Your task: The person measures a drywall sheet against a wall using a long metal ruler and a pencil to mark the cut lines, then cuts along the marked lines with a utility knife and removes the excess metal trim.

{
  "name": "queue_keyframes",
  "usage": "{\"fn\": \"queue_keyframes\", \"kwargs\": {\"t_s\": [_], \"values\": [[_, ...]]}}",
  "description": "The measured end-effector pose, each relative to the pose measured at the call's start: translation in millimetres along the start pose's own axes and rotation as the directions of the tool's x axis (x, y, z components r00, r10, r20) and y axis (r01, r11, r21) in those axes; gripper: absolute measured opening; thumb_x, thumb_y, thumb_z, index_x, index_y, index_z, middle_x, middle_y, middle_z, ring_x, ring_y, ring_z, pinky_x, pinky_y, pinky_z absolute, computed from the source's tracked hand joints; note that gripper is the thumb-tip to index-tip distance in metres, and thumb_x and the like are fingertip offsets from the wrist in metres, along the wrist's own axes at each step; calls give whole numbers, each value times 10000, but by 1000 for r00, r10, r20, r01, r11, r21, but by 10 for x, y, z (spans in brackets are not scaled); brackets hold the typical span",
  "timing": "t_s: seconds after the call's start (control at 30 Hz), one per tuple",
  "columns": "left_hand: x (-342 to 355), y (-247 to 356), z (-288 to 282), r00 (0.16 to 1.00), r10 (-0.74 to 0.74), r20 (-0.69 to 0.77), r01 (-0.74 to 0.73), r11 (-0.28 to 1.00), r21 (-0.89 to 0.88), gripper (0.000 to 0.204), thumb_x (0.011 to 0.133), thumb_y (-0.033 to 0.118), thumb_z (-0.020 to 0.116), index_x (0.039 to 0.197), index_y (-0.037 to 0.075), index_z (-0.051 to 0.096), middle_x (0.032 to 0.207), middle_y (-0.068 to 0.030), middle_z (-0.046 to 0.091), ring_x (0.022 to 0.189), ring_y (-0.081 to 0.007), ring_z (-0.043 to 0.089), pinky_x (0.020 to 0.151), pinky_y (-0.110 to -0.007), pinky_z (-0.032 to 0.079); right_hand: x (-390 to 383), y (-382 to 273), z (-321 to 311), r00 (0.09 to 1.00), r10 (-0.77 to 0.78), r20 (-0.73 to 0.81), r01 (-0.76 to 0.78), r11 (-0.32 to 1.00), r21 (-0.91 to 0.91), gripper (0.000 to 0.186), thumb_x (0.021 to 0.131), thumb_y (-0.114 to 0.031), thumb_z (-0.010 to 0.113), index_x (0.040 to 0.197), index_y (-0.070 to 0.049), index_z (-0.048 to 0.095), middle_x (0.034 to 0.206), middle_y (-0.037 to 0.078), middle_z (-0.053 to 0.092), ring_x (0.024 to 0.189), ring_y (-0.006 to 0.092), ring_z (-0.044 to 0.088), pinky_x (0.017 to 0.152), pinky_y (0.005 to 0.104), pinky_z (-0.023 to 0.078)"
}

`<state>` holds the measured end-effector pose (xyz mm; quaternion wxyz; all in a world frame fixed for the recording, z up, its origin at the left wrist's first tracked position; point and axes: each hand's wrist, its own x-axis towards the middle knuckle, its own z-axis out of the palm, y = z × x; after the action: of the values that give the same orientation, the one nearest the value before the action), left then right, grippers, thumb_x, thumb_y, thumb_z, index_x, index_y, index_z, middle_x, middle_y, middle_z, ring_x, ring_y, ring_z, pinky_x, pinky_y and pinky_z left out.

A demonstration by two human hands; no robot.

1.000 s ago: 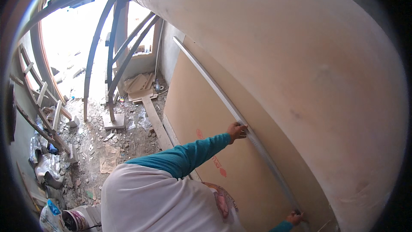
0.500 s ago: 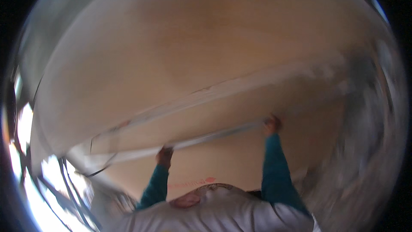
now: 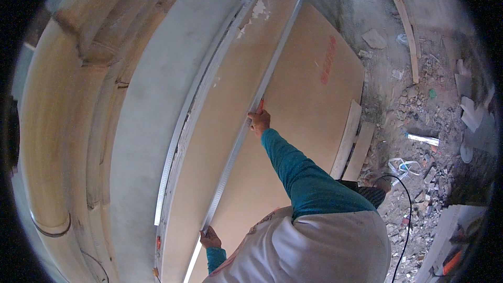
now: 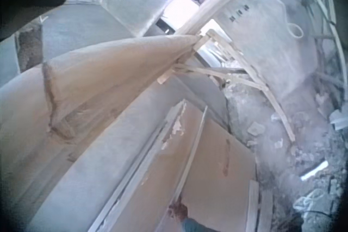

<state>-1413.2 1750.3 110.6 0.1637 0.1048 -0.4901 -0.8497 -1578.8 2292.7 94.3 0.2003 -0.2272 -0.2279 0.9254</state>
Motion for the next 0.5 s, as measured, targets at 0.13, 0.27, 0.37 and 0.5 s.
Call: {"fn": "queue_keyframes", "kwargs": {"t_s": [0.13,0.27,0.37,0.5], "values": [[-6,42,-12,1000,-15,26,14,998,58,369,1023,298,515,1128,-48,586,1151,-169,639,1123,-282,606,1000,-382,530,82,26,1,999,3,45,-6,998,65,239,789,-107,724,867,-114,498,777,18,516,660,149,531,514,341,449],[44,44,-11,998,-34,-47,34,999,12,368,1014,295,533,1134,-49,586,1160,-175,635,1124,-285,607,1001,-383,532,86,6,42,996,-67,54,63,996,67,252,782,-91,717,851,-115,476,709,3,461,566,132,479,447,306,400],[51,42,24,998,-38,-58,38,999,7,372,1010,297,540,1133,-51,587,1163,-182,638,1104,-289,619,1008,-385,529,100,-13,118,994,-100,45,96,992,81,275,763,-79,719,843,-120,458,695,7,461,536,134,474,418,295,384],[28,37,75,997,1,-76,-5,999,-49,367,1008,274,539,1118,-73,590,1143,-208,654,1058,-296,652,951,-384,571,178,-4,222,985,-172,6,172,985,21,285,753,-95,714,857,-112,450,708,22,476,536,139,487,409,305,402]]}}
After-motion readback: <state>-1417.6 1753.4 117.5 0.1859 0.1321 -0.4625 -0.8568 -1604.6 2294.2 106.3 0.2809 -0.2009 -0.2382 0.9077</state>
